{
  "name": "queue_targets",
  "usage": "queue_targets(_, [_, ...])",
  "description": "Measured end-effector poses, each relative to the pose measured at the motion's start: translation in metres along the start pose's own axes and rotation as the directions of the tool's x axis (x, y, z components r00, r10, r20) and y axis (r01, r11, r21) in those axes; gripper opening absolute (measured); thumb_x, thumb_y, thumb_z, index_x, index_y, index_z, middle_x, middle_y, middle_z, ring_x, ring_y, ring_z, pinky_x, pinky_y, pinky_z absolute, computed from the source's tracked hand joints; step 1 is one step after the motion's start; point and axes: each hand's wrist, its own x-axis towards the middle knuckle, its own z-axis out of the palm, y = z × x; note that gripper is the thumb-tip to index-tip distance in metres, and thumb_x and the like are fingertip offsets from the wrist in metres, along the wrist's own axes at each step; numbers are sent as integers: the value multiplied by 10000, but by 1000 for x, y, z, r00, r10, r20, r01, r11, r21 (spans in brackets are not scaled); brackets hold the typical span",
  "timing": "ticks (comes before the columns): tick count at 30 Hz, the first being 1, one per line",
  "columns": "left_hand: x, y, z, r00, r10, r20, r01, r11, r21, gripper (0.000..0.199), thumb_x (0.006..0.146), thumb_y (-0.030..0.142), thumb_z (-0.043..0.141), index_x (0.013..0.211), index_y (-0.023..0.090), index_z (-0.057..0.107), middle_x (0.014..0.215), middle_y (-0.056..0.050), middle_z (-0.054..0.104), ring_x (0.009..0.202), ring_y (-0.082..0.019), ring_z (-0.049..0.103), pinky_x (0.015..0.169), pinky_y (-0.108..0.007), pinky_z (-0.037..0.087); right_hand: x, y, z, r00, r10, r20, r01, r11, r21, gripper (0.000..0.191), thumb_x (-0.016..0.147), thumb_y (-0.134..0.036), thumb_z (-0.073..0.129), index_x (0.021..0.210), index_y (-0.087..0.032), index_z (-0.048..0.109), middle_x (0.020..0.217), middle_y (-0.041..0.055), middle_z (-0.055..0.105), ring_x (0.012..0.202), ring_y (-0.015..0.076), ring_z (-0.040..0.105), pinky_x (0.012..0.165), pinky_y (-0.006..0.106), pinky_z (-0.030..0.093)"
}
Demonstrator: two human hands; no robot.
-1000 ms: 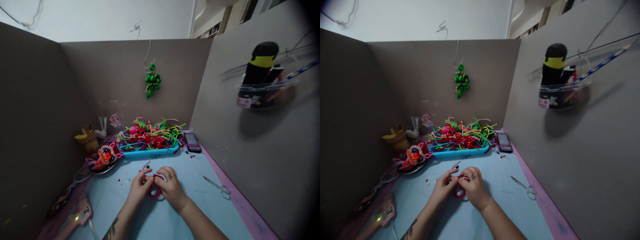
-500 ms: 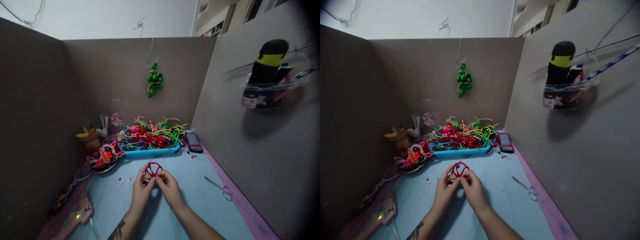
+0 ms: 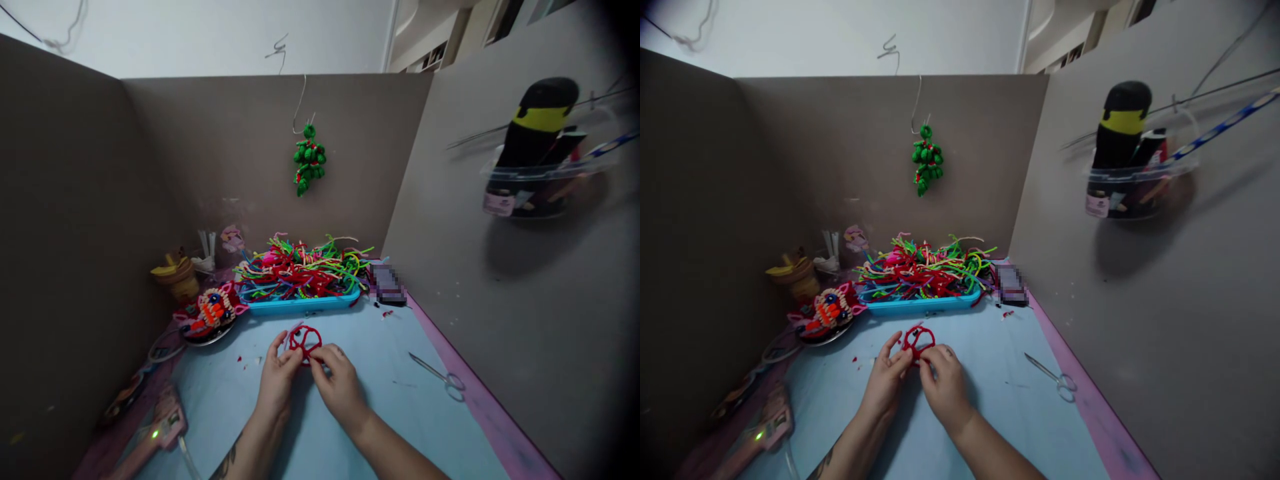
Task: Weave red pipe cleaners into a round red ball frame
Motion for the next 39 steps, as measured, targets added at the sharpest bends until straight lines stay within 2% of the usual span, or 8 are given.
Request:
queue_targets(4, [0,-4,-1,1000,0,12,0,1000,-7,837,532,341,882,1239,149,478,622,25,683,574,-123,615,607,-220,416,0,0,-1,1000,12,-19,-12,1000,0,201,854,-132,497,858,-230,672,797,36,662,786,185,616,730,288,479])
queue_targets(7, [-1,-6,-1,999,48,12,-48,999,11,773,564,336,861,1218,159,490,607,37,676,579,-123,620,622,-223,425,-1,0,1,994,102,-26,-101,994,36,176,849,-151,504,791,-219,655,768,31,636,739,177,607,680,271,470])
queue_targets(11, [-4,-6,0,990,139,20,-141,987,74,656,642,297,805,1201,169,487,601,47,676,570,-117,608,623,-228,431,-3,-2,5,966,259,-26,-252,956,149,147,851,-205,530,748,-202,634,734,19,615,694,165,596,622,245,455])
queue_targets(17, [-6,-9,1,982,187,0,-186,979,83,572,674,287,775,1164,175,503,612,43,683,574,-121,612,639,-243,446,-7,-4,9,943,332,12,-321,900,294,162,860,-273,546,765,-187,645,749,22,630,721,172,598,658,249,461])
queue_targets(21, [-6,-10,0,984,175,25,-177,981,78,583,678,286,771,1177,166,494,608,45,678,572,-114,604,652,-242,444,-7,-4,11,945,324,38,-318,888,332,155,856,-261,551,767,-189,655,764,25,639,732,173,599,670,250,465])
queue_targets(25, [-5,-6,1,984,168,53,-173,979,103,622,672,290,764,1203,175,460,612,43,677,591,-127,616,656,-248,443,-4,-4,7,954,299,21,-291,909,300,155,845,-233,557,722,-193,642,730,11,618,710,162,588,654,239,452])
queue_targets(31, [-2,-2,-2,969,173,174,-209,953,221,591,702,292,719,1202,198,419,579,72,615,541,-126,572,590,-240,419,4,-1,-4,970,243,31,-244,944,224,112,799,-185,595,692,-196,626,701,-8,577,650,142,548,601,226,416])
queue_targets(39, [1,3,-8,930,161,329,-293,867,403,525,761,231,625,1234,188,400,606,85,535,562,-122,521,596,-249,410,13,8,-13,965,242,104,-254,959,127,100,744,-151,604,693,-210,666,796,28,595,831,198,584,746,280,445])
